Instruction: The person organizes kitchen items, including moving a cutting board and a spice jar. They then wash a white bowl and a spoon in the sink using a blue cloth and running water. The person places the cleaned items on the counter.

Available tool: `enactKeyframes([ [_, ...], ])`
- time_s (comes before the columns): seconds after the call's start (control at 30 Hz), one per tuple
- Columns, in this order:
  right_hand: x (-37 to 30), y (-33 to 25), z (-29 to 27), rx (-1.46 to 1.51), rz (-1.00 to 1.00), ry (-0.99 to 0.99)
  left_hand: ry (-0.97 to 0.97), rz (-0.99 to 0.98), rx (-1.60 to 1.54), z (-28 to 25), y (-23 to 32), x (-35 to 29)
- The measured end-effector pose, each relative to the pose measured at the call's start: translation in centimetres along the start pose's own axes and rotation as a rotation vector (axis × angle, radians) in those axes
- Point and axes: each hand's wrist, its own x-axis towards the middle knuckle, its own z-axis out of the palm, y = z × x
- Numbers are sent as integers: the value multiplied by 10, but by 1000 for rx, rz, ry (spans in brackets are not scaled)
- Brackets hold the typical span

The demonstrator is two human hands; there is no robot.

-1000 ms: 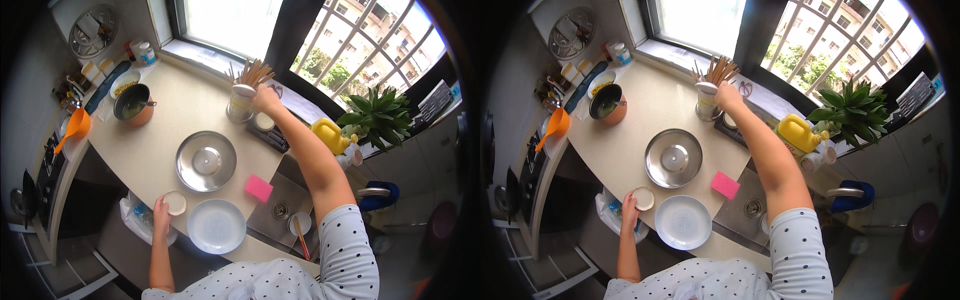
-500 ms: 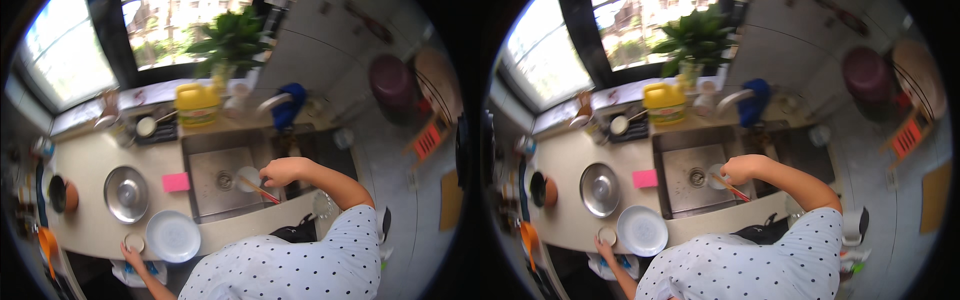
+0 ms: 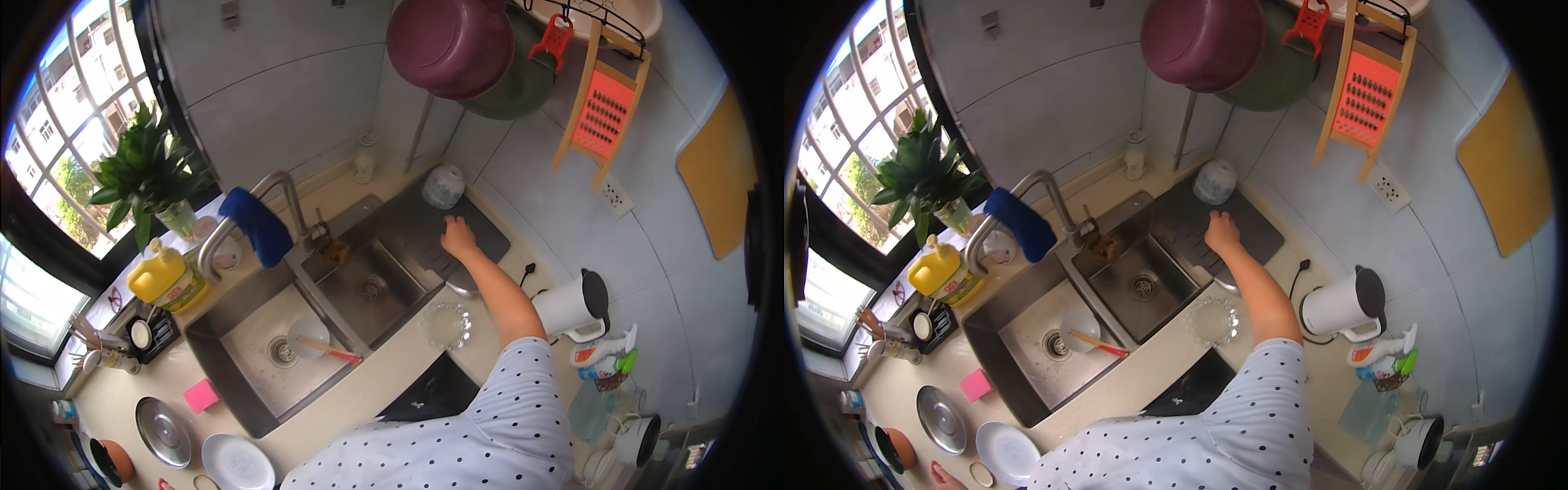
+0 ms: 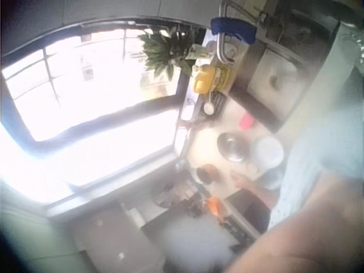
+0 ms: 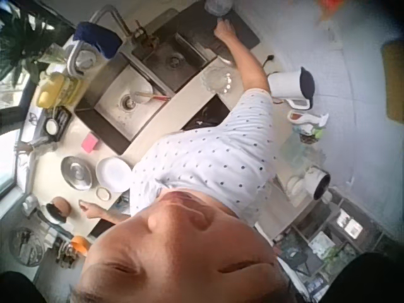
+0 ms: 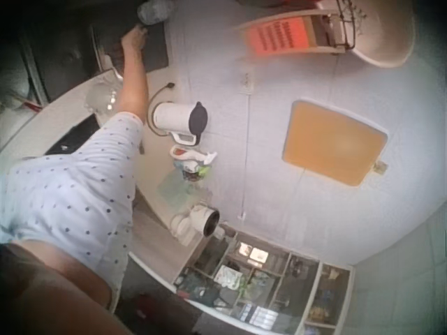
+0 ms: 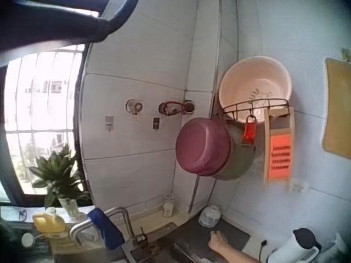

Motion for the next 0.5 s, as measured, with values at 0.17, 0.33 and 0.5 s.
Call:
enactKeyframes([
  [0.17, 82, 36, 21, -290, -28, 87, 18, 174, 40, -20, 123, -41],
  [0.33, 140, 49, 59, -563, -175, 213, 15, 419, 85, -9, 201, -69],
  [0.5, 156, 49, 72, -849, -196, 137, -25, 765, 652, 14, 303, -87],
])
